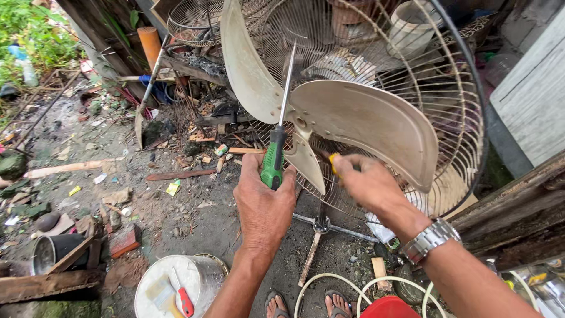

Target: The person cleans dust from an electric fan's blades using a brush, then uses screwdrivers to loosen the blade cap and unscrew the fasteners holding the fan blades, working the blades free from the motor hub.

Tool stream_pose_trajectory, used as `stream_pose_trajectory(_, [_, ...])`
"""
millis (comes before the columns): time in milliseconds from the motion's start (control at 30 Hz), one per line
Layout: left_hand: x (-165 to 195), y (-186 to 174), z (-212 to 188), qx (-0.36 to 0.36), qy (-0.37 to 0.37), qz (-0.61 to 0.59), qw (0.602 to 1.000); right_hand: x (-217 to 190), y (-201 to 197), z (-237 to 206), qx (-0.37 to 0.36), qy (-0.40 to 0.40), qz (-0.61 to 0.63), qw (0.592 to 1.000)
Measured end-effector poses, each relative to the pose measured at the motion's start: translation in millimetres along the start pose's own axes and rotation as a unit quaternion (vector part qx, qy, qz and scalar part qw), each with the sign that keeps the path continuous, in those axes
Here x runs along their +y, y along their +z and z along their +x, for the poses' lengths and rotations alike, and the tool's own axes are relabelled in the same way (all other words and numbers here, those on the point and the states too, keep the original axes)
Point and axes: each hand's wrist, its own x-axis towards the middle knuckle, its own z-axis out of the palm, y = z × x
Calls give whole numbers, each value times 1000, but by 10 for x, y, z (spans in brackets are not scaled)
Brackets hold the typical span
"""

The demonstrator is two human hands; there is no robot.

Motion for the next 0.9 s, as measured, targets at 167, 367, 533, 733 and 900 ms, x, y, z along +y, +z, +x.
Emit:
stream_pose_trajectory(167, [-13,-160,87,-7,0,-45,999,-71,20,66,26,-13,156,987])
stream_pose_trajectory(367, [-2,-381,267,20,82,-83,993,64,115,240,87,-11,341,936])
stream_pose_trajectory(533, [27,-646,490,40,185,-72,979,90,148,351,67,-18,426,902])
stream_pose_trajectory(733, [191,-953,765,114,411,0,904,-10,223,277,52,-8,493,868])
stream_pose_trajectory(900, [345,-1076,960,62,388,-124,911,-113,225,158,70,9,477,876])
